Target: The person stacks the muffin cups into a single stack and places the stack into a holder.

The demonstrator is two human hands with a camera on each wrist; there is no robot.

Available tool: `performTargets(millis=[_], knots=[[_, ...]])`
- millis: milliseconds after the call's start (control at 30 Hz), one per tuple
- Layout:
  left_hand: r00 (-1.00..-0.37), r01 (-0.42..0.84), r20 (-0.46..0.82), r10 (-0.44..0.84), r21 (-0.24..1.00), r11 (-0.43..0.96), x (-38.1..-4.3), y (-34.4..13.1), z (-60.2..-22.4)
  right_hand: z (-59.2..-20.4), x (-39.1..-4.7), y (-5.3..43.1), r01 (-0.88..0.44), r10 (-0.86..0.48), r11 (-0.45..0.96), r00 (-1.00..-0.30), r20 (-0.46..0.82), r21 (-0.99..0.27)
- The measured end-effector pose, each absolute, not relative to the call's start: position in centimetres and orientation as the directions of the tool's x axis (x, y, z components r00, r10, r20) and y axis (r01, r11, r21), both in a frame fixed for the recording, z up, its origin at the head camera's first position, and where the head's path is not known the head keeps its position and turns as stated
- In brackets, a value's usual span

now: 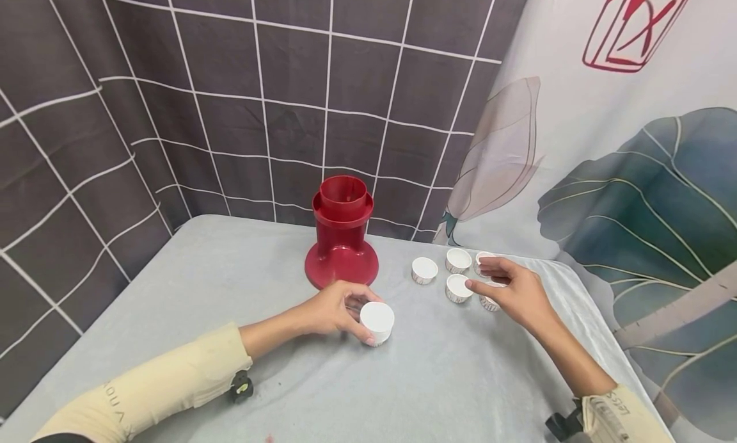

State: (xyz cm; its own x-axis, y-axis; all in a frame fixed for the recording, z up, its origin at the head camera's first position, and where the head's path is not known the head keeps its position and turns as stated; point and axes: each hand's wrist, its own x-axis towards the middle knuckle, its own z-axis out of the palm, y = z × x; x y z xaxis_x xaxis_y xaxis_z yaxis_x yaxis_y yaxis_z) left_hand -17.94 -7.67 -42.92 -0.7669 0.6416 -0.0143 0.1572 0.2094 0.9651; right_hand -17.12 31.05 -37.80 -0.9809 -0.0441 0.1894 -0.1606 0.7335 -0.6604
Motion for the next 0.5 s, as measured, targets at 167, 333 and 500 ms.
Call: performTargets(millis=[167,333,500], knots=[[-0.769,0.156,-0.018,0.638,0.964,0.216,-18.0,-7.7,-42.9,-38.1,-17.3,31.8,-0.161,-0.037,0.74,-0.979,0.199,-0.653],[-0.773,0.148,-0.03,0.633,0.963,0.226,-17.9,-7.6,-42.9,-38.4,-17.5,32.5,-0.165,-0.036,0.75,-0.977,0.209,-0.641],[-0.778,0.138,-0.041,0.628,0.963,0.233,-17.9,-7.5,-42.8,-38.7,-17.5,33.3,-0.142,-0.026,0.768,-0.981,0.191,-0.624]])
